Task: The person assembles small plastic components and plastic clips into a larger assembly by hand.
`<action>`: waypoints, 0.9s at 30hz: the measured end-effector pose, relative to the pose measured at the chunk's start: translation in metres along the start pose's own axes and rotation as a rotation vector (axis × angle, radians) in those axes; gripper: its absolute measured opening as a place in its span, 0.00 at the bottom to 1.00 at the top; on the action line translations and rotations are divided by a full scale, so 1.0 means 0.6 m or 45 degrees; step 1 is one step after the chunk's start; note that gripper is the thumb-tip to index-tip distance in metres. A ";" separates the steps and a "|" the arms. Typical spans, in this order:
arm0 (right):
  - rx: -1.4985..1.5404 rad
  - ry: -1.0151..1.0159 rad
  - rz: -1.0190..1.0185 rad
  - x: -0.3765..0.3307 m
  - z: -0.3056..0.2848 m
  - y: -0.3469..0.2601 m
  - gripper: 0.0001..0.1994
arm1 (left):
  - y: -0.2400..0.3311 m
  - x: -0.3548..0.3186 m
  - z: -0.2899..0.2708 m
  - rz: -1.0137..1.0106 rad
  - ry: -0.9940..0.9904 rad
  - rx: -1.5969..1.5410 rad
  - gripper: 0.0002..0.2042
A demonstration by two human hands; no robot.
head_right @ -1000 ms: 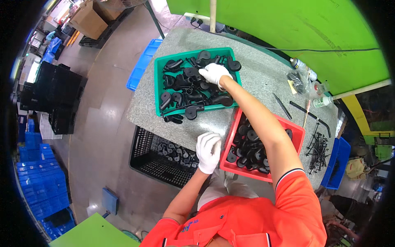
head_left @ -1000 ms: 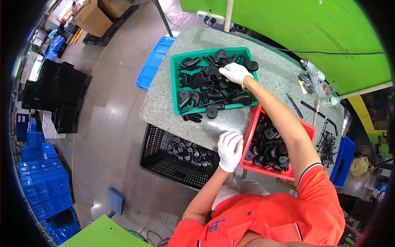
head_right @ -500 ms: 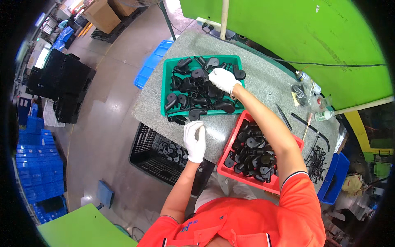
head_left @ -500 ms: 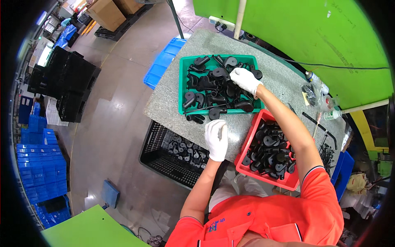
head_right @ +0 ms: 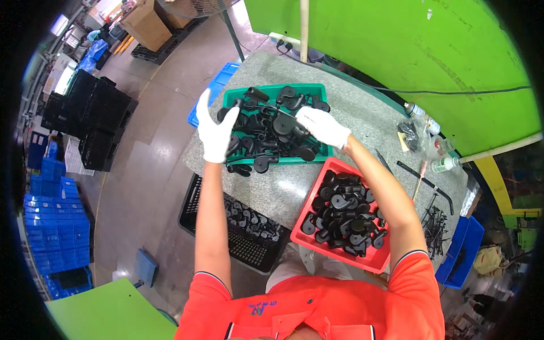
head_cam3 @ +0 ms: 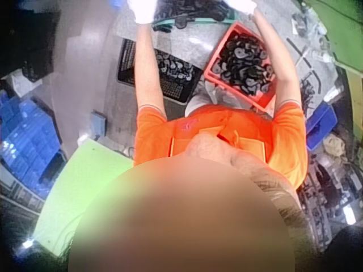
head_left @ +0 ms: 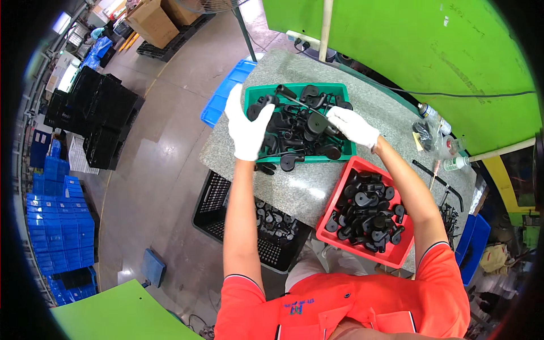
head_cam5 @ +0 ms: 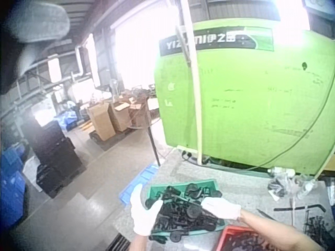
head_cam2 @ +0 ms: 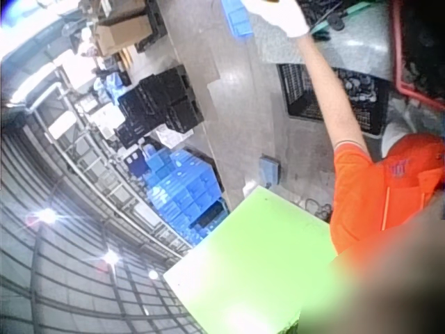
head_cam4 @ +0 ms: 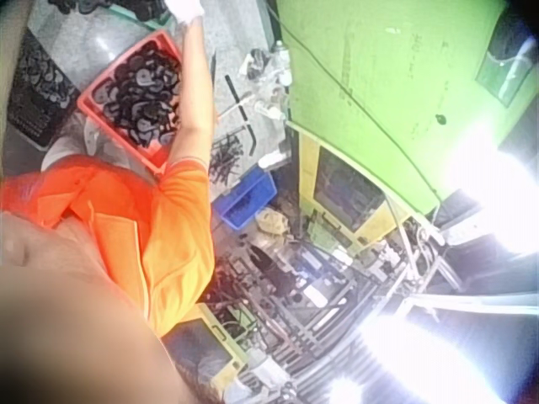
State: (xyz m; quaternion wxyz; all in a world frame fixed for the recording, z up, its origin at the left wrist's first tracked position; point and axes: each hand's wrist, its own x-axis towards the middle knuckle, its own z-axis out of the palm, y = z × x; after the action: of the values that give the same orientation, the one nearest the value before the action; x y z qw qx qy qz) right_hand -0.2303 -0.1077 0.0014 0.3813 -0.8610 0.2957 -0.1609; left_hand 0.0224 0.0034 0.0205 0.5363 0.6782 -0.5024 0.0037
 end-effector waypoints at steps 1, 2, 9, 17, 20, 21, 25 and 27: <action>0.028 -0.083 0.051 -0.015 -0.010 -0.016 0.12 | 0.000 0.013 -0.007 -0.003 -0.008 -0.001 0.37; 0.030 -0.099 0.095 -0.034 -0.021 -0.023 0.12 | 0.004 0.026 -0.003 0.021 -0.341 -0.121 0.37; 0.401 -0.063 -0.274 -0.258 -0.091 0.054 0.21 | 0.100 -0.027 0.070 -0.083 -1.339 -1.129 0.39; 0.377 -0.122 0.566 -0.461 -0.086 -0.001 0.10 | 0.182 -0.272 0.194 -0.930 -1.659 -1.426 0.22; 0.086 0.041 0.520 -0.527 -0.038 0.029 0.09 | 0.207 -0.321 0.202 -0.775 -1.485 -1.082 0.19; -0.026 0.108 0.442 -0.532 -0.031 0.022 0.10 | 0.198 -0.337 0.206 -0.769 -1.491 -1.067 0.19; -0.551 0.459 0.293 -0.552 -0.001 0.012 0.08 | 0.231 -0.348 0.196 -0.391 -1.304 -0.249 0.23; -0.683 0.466 0.248 -0.551 0.000 0.011 0.08 | 0.248 -0.350 0.191 -0.157 -1.151 0.314 0.24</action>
State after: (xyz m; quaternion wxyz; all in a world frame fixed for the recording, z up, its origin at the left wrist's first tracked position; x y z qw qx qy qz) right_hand -0.4884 0.0978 -0.0207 0.0955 -0.8552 0.4719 -0.1920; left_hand -0.2449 0.0738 -0.0348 0.1784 0.6990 -0.6401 -0.2642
